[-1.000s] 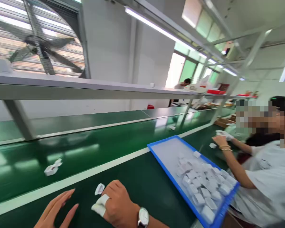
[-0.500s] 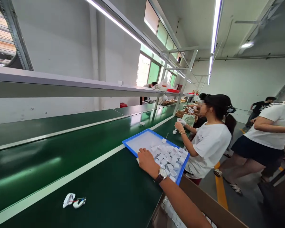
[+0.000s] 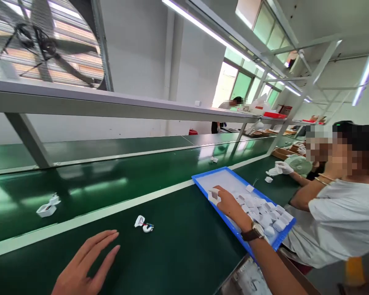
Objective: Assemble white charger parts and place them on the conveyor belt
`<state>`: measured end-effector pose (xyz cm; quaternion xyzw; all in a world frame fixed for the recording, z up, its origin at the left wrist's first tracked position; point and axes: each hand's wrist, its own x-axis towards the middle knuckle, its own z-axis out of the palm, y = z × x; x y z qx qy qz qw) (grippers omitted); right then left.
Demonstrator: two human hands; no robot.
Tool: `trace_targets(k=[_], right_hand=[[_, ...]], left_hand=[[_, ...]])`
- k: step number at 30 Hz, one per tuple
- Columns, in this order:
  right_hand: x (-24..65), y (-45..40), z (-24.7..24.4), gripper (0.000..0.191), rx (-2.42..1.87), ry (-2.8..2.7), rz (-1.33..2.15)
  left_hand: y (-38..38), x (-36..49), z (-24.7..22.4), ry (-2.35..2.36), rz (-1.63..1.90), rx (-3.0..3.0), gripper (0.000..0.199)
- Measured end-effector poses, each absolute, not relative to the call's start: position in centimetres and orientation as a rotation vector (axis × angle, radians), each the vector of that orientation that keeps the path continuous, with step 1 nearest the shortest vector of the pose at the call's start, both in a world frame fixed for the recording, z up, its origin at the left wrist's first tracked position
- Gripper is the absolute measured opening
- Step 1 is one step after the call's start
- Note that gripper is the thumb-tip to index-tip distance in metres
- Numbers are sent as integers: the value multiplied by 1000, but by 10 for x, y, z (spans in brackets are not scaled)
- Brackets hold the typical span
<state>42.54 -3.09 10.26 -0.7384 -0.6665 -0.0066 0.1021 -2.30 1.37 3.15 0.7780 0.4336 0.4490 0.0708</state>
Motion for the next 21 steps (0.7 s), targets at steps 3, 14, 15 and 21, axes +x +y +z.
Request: trace_targets(k=[3, 14, 15, 21], right_hand=[[357, -16, 96, 32, -1740, -2000, 266], [224, 31, 36, 61, -1356, -2121, 524], [228, 35, 29, 64, -1402, -2125, 495], [224, 38, 2, 44, -1316, -1773, 970]], left_hand=[[0, 6, 49, 1110, 1283, 2478, 40], [13, -22, 5, 1491, 969, 2180, 32], [16, -28, 2, 1554, 936, 2147, 31], [10, -19, 2, 1459, 1221, 2376, 47]])
